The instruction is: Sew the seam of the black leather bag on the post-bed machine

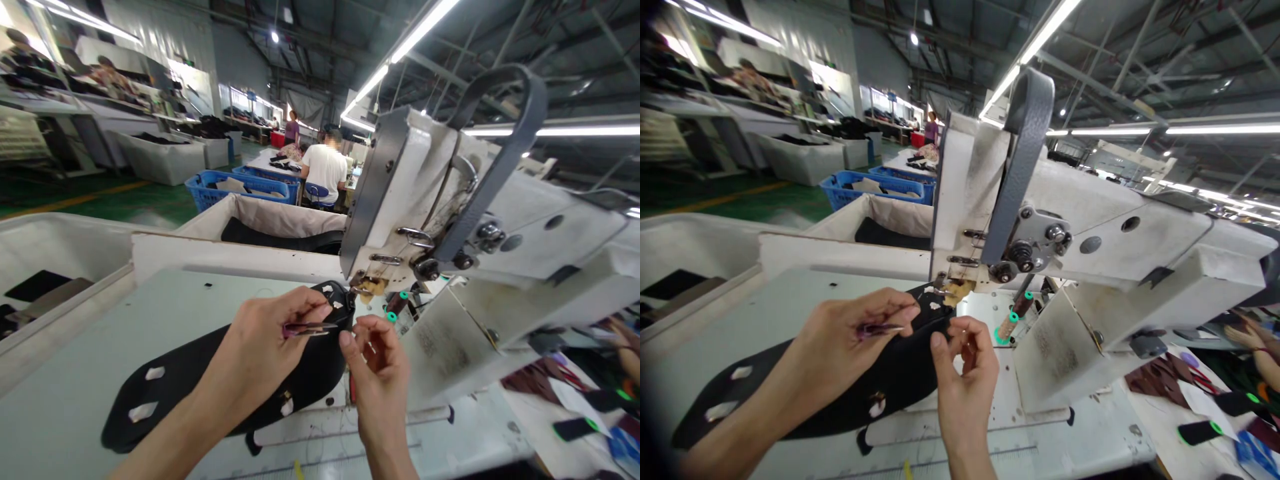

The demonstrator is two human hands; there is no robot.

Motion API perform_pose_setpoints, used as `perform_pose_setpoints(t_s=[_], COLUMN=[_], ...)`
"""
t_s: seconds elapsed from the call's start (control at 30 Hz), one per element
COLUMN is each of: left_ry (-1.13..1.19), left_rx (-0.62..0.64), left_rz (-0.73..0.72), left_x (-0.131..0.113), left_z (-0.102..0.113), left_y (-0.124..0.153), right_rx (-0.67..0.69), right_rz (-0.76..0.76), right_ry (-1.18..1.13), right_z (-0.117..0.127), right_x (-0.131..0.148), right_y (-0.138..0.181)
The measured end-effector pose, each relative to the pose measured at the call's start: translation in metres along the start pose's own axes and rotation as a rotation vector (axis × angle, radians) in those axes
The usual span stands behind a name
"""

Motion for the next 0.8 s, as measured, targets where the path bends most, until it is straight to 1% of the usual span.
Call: perform_pose_setpoints(t_s=[0.07,0.2,0.33,0.4,0.57,0.8], left_ry=[-0.076,-0.265,-0.4,-0.413,-0.413,-0.383], left_rx=[0.049,0.124,0.088,0.075,0.131,0.107], left_rz=[-0.063,-0.143,-0.201,-0.204,-0.152,-0.152], left_x=[-0.003,-0.007,-0.012,-0.012,-0.007,-0.006], left_z=[-0.001,-0.016,-0.023,-0.023,-0.028,-0.029], left_y=[-0.005,-0.009,-0.01,-0.01,-0.01,-0.01], right_rx=[-0.028,-0.042,-0.057,-0.065,-0.069,-0.063], right_rz=[-0.01,-0.052,-0.093,-0.102,-0.114,-0.117], right_ry=[-0.002,-0.066,-0.076,-0.077,-0.093,-0.12], right_z=[0.004,0.004,0.005,0.006,0.006,0.005], right_x=[-0.004,-0.015,-0.024,-0.027,-0.032,-0.036], right_y=[-0.005,-0.011,-0.009,-0.007,-0.007,-0.008])
Point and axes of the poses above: each hand's wrist, its own y-axis away from the middle knuckle, its own z-axis out of the back of the hand, x = y × z, the point moved 10 cm from there along -y, towards the middle knuckle, and after that the axes turned 13 degrees about y, right-handed, at the moved point
